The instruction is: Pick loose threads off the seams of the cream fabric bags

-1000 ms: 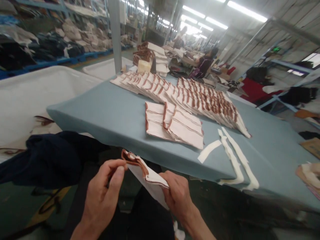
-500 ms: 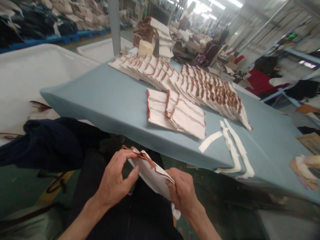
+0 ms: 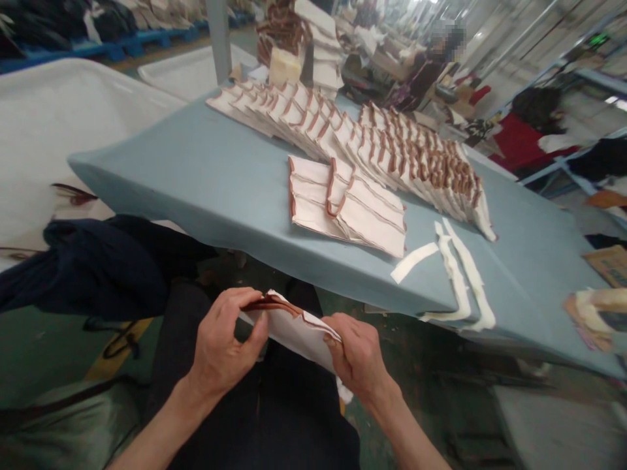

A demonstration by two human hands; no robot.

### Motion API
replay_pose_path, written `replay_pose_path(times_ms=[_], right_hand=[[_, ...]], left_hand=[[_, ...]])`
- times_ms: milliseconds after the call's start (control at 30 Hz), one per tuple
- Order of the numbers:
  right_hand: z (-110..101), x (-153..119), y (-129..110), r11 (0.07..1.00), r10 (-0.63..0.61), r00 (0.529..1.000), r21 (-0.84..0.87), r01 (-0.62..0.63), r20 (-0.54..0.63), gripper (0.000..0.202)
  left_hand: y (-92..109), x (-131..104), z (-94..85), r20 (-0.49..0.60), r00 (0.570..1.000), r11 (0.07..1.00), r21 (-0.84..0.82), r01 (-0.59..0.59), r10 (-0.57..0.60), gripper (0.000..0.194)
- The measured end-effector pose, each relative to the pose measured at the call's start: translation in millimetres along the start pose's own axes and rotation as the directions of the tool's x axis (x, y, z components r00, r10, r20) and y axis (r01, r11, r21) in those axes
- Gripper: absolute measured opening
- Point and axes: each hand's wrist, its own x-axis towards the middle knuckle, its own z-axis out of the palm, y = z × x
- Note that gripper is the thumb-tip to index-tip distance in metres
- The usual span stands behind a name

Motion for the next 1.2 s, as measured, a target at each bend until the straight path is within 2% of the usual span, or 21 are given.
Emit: replay_pose_path(times_ms=[233,367,467,533,600,667,767,833,900,1033,1133,1200], right_hand=[[14,1,-9,0.997,0.073,0.997,-0.027,-0.073,-0.003,0.038],[17,6,-15,0.995,0.087,0.995,-0.049,-0.085,0.041,0.039],[22,9,-20,0.995,0.076,0.991,-0.075,-0.068,0.112,0.037],[26,10,-25,0.995,0.066,0.984,-0.083,-0.052,0.165,0.036],[29,9,-29,0.997,0.069,0.971,-0.060,-0.057,0.229,0.033],[29,8,-33,0.995,0.093,0.958,0.011,-0.100,0.273,0.028],[24,12,-39,0.964,0.153,0.961,0.181,-0.197,0.229,0.020],[19,18,-43,0.917,0.226,0.955,0.288,-0.275,0.191,0.018],[15,29,-46,0.847,0.304,0.928,0.384,-0.367,0.216,0.021],[13,55,-50,0.640,0.356,0.839,0.548,-0.539,0.411,0.029],[13,69,-50,0.428,0.302,0.745,0.614,-0.663,0.594,0.043],[14,74,-48,0.292,0.262,0.694,0.631,-0.719,0.670,0.052]], left_hand=[[3,-3,-4.8,0.030,0.999,0.999,0.025,0.041,-0.042,0.014],[17,-3,-13.3,0.034,0.995,0.995,0.040,0.091,-0.092,0.015],[30,2,-21.7,0.067,0.980,0.982,-0.012,0.187,-0.186,0.012],[35,7,-27.2,0.209,0.936,0.946,-0.100,0.309,-0.283,0.011],[36,12,-32.9,0.378,0.853,0.878,-0.173,0.446,-0.359,0.018],[35,16,-39.3,0.472,0.792,0.830,-0.194,0.523,-0.388,0.022],[34,20,-49.9,0.517,0.772,0.837,-0.176,0.518,-0.369,0.025],[34,23,-56.1,0.545,0.764,0.851,-0.162,0.500,-0.345,0.024],[35,26,-60.4,0.562,0.759,0.858,-0.158,0.488,-0.329,0.022],[39,33,-65.1,0.554,0.758,0.853,-0.151,0.499,-0.345,0.018],[43,36,-68.4,0.541,0.766,0.849,-0.168,0.502,-0.346,0.017],[45,37,-70.9,0.540,0.768,0.837,-0.195,0.512,-0.344,0.018]])
